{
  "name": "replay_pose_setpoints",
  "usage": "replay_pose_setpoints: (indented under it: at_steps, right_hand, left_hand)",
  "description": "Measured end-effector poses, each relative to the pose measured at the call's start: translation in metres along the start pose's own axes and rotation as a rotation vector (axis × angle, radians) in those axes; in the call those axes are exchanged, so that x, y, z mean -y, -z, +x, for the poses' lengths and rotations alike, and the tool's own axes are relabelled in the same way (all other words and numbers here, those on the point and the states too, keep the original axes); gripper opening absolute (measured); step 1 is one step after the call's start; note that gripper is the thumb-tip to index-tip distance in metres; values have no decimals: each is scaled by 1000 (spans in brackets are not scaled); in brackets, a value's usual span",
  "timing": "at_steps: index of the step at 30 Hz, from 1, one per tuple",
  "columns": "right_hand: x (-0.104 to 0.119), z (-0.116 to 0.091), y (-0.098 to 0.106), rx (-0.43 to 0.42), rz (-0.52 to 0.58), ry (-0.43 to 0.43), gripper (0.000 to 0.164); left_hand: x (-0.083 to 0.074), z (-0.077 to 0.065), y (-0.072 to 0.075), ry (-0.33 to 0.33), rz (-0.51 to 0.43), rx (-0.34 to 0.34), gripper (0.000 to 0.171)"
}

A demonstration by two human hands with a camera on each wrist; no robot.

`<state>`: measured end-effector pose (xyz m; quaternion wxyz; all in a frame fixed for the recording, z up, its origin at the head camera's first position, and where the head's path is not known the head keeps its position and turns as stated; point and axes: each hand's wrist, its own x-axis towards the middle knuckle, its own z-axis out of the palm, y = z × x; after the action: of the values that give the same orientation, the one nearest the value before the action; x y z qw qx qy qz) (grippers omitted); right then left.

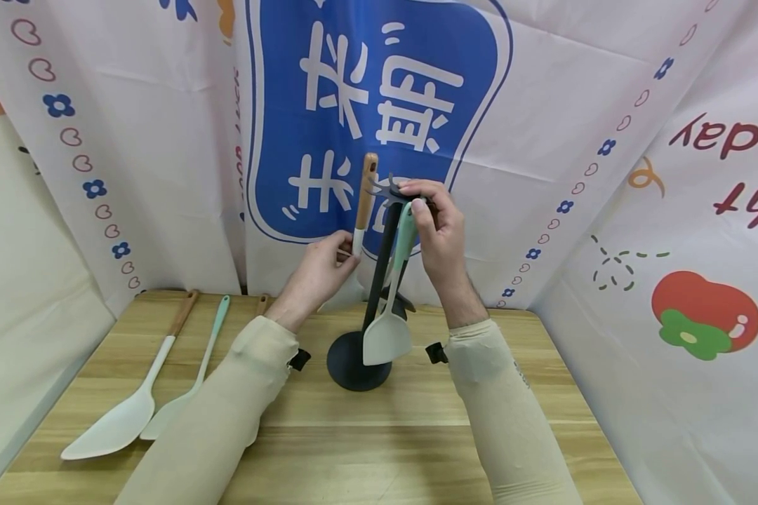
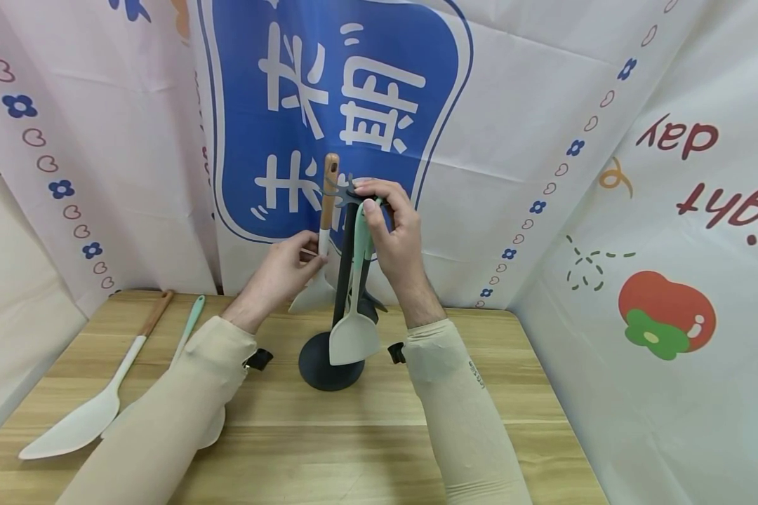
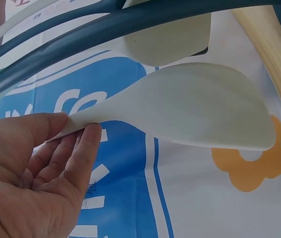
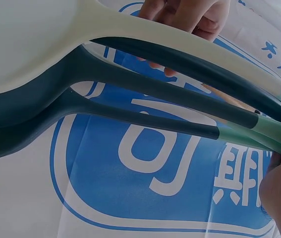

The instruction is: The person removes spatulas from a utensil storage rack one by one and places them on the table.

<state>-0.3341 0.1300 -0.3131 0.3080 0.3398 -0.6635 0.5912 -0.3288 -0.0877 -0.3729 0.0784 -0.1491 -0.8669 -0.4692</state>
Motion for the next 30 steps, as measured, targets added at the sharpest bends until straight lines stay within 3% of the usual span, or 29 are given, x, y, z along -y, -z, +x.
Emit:
replay_pose_setpoints:
  at_steps: [17, 30]
  right_hand:
    - [-1, 0, 0, -6, -5, 16, 50]
    - [0, 0, 0, -5, -1, 15, 51]
  left_hand:
    - [-1, -11, 10, 4, -17, -11, 29]
    - [4, -20, 7, -22, -52, -47, 26]
